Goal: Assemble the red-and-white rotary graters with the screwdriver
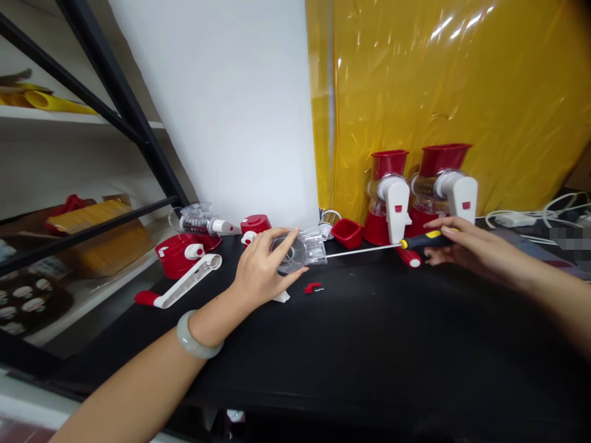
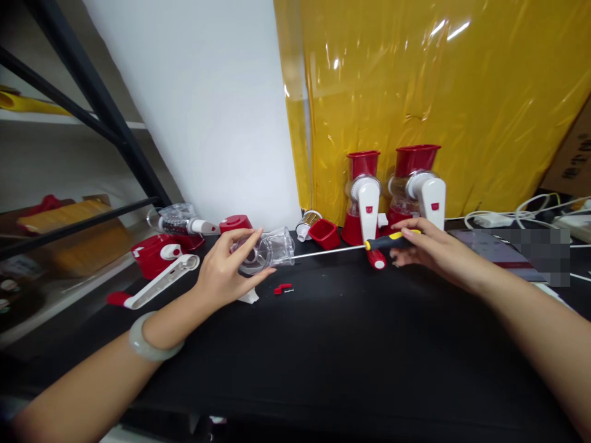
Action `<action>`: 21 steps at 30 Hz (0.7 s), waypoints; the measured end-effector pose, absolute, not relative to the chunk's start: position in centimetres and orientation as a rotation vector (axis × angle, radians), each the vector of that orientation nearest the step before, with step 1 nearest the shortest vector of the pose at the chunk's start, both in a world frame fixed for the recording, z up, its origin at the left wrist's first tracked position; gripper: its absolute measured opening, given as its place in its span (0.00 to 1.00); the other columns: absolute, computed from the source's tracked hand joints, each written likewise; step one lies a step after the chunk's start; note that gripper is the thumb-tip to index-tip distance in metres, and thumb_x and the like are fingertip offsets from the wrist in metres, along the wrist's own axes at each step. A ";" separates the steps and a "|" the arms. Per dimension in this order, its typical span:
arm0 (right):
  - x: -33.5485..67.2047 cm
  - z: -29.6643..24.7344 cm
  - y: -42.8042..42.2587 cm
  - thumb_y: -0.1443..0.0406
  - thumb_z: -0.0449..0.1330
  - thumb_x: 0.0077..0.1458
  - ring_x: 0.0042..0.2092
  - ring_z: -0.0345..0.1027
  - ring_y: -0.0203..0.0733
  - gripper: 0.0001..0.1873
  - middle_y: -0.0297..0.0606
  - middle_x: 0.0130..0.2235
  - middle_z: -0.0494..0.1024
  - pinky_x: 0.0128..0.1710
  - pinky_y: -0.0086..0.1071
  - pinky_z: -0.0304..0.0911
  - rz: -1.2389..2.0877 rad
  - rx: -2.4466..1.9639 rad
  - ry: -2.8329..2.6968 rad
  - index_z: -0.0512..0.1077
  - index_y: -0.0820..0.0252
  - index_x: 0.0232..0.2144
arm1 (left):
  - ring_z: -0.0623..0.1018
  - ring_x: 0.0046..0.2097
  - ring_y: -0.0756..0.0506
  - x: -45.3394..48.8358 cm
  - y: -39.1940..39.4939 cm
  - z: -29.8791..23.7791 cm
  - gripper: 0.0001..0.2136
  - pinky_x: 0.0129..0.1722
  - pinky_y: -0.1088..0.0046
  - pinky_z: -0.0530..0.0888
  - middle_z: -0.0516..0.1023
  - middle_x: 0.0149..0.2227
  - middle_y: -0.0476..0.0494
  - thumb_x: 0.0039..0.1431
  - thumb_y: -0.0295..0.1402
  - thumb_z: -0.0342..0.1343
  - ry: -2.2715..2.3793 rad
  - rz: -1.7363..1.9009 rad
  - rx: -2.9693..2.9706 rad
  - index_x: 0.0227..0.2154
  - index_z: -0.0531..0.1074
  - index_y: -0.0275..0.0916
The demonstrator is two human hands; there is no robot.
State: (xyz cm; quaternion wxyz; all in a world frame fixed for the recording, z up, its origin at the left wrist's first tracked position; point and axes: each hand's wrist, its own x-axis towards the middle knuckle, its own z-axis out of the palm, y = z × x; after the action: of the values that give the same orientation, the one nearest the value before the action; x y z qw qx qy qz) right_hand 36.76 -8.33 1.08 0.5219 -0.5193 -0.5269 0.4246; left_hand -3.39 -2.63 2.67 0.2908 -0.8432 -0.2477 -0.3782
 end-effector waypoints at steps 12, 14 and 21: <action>37.1 1.2 -8.4 0.42 0.58 0.52 0.23 0.65 0.34 0.26 0.29 0.15 0.64 0.39 0.31 0.70 0.938 -1.310 -1.375 0.62 0.57 0.25 | 0.73 0.48 0.38 -3.3 -2.9 2.7 0.34 0.44 0.59 0.76 0.70 0.49 0.33 0.53 0.42 0.63 -0.663 -0.983 -2.266 0.61 0.61 0.36; 36.9 1.2 -8.4 0.43 0.61 0.49 0.27 0.70 0.37 0.24 0.31 0.21 0.71 0.37 0.32 0.70 0.983 -1.264 -1.315 0.64 0.55 0.32 | 0.73 0.47 0.38 -3.3 -2.9 2.6 0.33 0.44 0.58 0.76 0.71 0.49 0.33 0.53 0.42 0.62 -0.662 -0.975 -2.274 0.61 0.61 0.36; 36.8 1.9 -8.9 0.55 0.71 0.42 0.35 0.74 0.38 0.26 0.32 0.35 0.77 0.40 0.31 0.70 1.070 -1.095 -1.239 0.65 0.51 0.41 | 0.73 0.48 0.38 -3.3 -2.8 2.6 0.34 0.44 0.59 0.76 0.70 0.49 0.32 0.53 0.42 0.63 -0.659 -0.989 -2.289 0.61 0.61 0.36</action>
State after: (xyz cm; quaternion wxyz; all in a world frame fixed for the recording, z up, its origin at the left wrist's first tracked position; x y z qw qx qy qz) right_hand 36.79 -8.94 1.91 0.5529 -0.4632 -0.5242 0.4528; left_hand -3.26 -2.81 2.65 0.2775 -0.8526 -0.2455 -0.3685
